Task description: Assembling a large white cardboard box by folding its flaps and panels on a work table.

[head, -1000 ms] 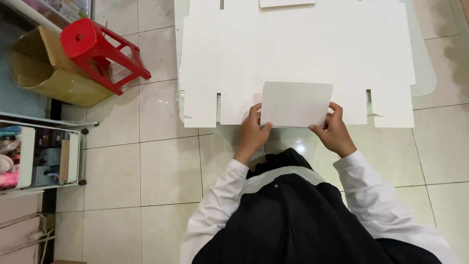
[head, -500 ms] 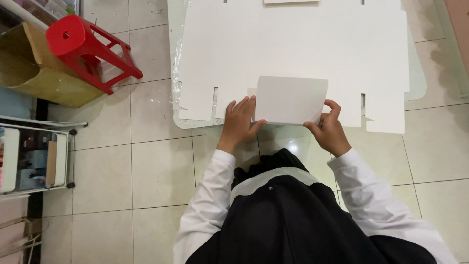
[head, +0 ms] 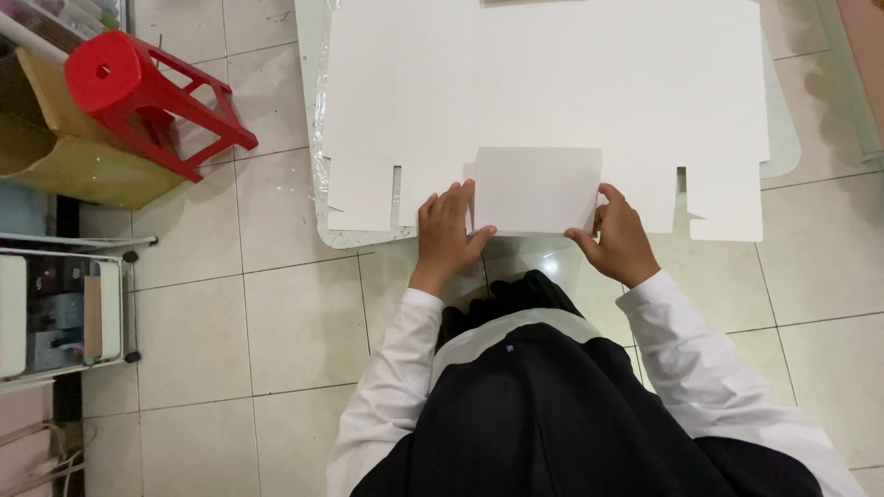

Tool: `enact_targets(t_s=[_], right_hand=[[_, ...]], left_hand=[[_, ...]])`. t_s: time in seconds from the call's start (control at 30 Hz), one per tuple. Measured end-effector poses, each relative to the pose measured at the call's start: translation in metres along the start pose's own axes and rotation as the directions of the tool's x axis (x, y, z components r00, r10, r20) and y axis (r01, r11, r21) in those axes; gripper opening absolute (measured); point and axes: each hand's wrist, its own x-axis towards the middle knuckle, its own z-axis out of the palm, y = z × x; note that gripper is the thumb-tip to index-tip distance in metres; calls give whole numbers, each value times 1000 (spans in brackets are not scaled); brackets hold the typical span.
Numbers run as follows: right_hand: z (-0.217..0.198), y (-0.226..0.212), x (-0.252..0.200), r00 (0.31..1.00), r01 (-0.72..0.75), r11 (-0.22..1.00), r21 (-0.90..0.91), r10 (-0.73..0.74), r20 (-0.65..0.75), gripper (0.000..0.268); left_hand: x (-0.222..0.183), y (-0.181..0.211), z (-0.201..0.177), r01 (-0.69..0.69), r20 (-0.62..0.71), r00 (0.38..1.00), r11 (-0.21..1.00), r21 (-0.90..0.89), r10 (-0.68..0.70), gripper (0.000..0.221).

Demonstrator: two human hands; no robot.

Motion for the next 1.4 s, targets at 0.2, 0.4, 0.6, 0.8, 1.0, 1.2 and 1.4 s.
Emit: enact_targets(t_s=[0.2, 0.4, 0.6, 0.8, 1.0, 1.2, 1.4], right_hand=[[-4, -10, 8, 980, -176, 981, -79, 183, 83, 82], [30, 0, -32, 948, -35, 999, 36, 45, -314, 92], [77, -17, -51, 900, -392, 583, 712, 404, 165, 26], [91, -13, -23, 916, -272, 370, 888, 383, 122, 24], [94, -19, -16, 826, -378, 337, 862, 544, 150, 29], [96, -15, -13, 816, -425, 383, 820, 553, 165, 33], [79, -20, -18, 818, -453, 326, 830, 523, 240, 35]], left_hand=[[1, 7, -4, 33, -7, 999, 997, -64, -34, 89], [3, 8, -7, 70, 25, 997, 994, -83, -69, 88], [4, 13, -14, 89, 28, 996, 985, -147, -86, 87], [2, 14, -15, 73, 15, 997, 989, -131, -72, 84], [3, 13, -16, 98, 40, 995, 985, -144, -93, 82], [4, 11, -12, 90, 34, 996, 986, -138, -86, 76], [2, 12, -11, 78, 53, 996, 994, -72, -75, 61]])
